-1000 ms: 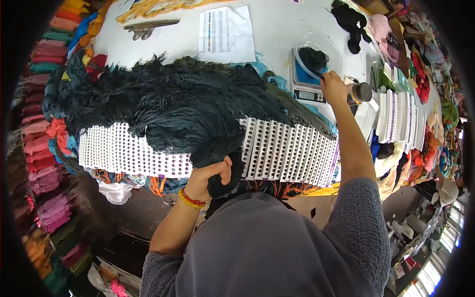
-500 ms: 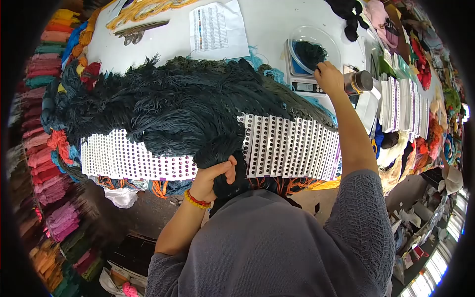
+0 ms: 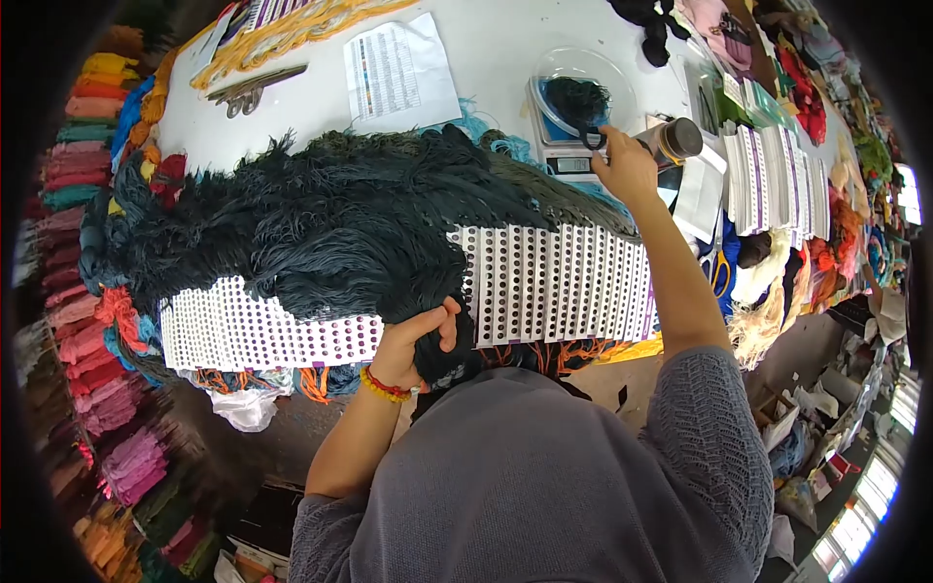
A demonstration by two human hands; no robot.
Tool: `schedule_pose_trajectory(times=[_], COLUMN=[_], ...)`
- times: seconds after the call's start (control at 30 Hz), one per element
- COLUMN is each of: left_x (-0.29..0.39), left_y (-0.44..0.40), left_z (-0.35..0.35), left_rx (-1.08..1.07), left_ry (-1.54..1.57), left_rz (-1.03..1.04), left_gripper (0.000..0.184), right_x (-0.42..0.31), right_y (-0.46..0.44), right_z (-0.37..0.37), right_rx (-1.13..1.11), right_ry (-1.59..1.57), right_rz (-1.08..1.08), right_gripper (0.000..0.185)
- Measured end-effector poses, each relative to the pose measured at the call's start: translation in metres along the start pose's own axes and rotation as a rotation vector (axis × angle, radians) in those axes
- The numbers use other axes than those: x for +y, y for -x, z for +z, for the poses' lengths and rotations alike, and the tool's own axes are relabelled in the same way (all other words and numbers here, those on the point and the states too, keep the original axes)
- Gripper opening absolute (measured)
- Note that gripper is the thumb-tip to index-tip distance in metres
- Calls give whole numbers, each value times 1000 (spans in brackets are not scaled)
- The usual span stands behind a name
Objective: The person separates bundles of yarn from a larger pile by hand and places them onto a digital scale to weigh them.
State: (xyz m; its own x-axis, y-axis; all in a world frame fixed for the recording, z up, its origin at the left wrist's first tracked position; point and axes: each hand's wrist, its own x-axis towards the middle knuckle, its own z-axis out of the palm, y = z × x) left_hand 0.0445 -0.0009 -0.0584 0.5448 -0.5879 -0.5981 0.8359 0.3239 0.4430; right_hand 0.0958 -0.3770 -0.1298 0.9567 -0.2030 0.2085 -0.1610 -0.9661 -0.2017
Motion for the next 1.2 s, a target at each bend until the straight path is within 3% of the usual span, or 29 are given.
schedule_pose_trajectory(times=[0.03,0.1,0.17,0.2,0.27,0.3,0.33,0.37,0.43,0.47,0.53,0.57,0.63,0.73,0.77,0.83,0.9,0.97,1.0,1.1,1.2], left_x=[0,1,3,3,8,7,7,5,-1,-4,-7,-8,-6,8,20,50,74,75,65,24,2], left_y=[-1,-2,-6,-11,-14,-17,-20,-23,-25,-26,-26,-25,-22,-21,-17,2,25,29,24,6,2], left_z=[1,3,6,2,20,23,26,29,34,38,40,42,46,33,30,36,57,58,56,25,7], left_rx=[-21,-50,-58,-91,-97,-115,-176,-237,-267,-239,-262,-263,-169,-88,-165,-332,-630,-756,-757,-581,-480], left_ry=[-4,-11,-21,-28,-5,-27,-63,-100,-126,-162,-143,-144,-182,-86,23,114,148,197,244,249,190], left_rz=[9,15,29,36,42,39,27,15,2,18,11,9,74,112,96,112,223,260,189,-51,-57], left_gripper=[17,18,21,25,30,35,36,38,41,41,37,37,34,17,15,14,19,51,58,44,34], right_x=[-8,-29,-54,-71,-122,-146,-166,-179,-187,-186,-181,-176,-163,-117,-97,-57,-27,-12,-6,2,10], right_y=[2,13,33,48,83,95,104,114,123,124,122,122,117,100,89,69,51,35,29,13,2], right_z=[-9,-24,-22,-22,-39,-58,-70,-75,-74,-75,-75,-81,-86,-57,-42,-20,-8,4,11,30,39], right_rx=[6,87,174,42,-77,-338,-425,-471,-361,-358,-356,-475,-375,-85,115,144,193,154,154,183,223], right_ry=[5,-336,-481,-650,-892,-1135,-1095,-1306,-1251,-1399,-1348,-1318,-1302,-771,-684,-455,-212,27,21,139,213], right_rz=[6,239,274,330,157,268,239,205,231,322,315,355,155,141,116,246,133,113,109,30,-95], right_gripper=[33,29,16,14,11,11,10,10,10,10,10,10,10,11,10,13,24,34,34,38,28])
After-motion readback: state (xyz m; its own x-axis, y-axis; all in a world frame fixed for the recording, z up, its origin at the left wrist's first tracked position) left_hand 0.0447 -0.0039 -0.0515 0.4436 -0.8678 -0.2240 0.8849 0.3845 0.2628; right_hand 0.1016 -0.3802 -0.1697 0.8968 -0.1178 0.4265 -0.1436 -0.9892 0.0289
